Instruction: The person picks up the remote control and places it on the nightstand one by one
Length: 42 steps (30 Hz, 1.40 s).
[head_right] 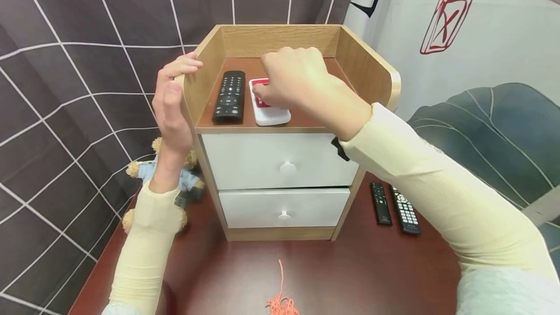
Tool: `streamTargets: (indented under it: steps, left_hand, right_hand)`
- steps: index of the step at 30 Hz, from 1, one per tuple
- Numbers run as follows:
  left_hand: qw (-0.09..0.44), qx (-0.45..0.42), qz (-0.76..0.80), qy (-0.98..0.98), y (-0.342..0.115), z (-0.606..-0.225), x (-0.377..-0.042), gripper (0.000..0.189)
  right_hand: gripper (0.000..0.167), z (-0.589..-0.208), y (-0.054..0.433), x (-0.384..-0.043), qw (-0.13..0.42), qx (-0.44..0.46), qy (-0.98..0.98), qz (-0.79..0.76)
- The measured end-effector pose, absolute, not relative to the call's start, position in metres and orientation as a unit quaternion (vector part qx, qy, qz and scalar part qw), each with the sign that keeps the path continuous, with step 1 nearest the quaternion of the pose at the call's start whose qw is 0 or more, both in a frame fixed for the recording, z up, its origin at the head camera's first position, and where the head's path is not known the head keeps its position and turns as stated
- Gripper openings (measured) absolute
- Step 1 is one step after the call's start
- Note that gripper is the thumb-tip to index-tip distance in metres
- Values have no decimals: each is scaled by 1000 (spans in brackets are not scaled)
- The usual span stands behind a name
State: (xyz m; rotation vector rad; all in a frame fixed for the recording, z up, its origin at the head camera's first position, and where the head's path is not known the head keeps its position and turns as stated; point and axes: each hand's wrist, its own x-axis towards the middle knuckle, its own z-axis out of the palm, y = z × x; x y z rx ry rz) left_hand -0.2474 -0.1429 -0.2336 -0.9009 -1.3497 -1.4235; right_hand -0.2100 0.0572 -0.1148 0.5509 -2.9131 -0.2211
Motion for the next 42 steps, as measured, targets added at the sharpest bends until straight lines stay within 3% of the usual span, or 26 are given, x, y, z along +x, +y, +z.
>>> streamTargets:
  steps: [14,21,42]
  left_hand:
    - [470,-351,-576,-569,-146,-232,-245,51]
    - [470,-358,-582,-559,-146,-230,-244,49]
    - [478,-354,-574,-562,-144,-231,-244,49]
  right_hand:
    - [44,-162,75,-173,287,356,-889,5]
    - [51,-192,73,-160,347,461,-815,46]
    - [59,-307,87,-142,305,648,-694,67]
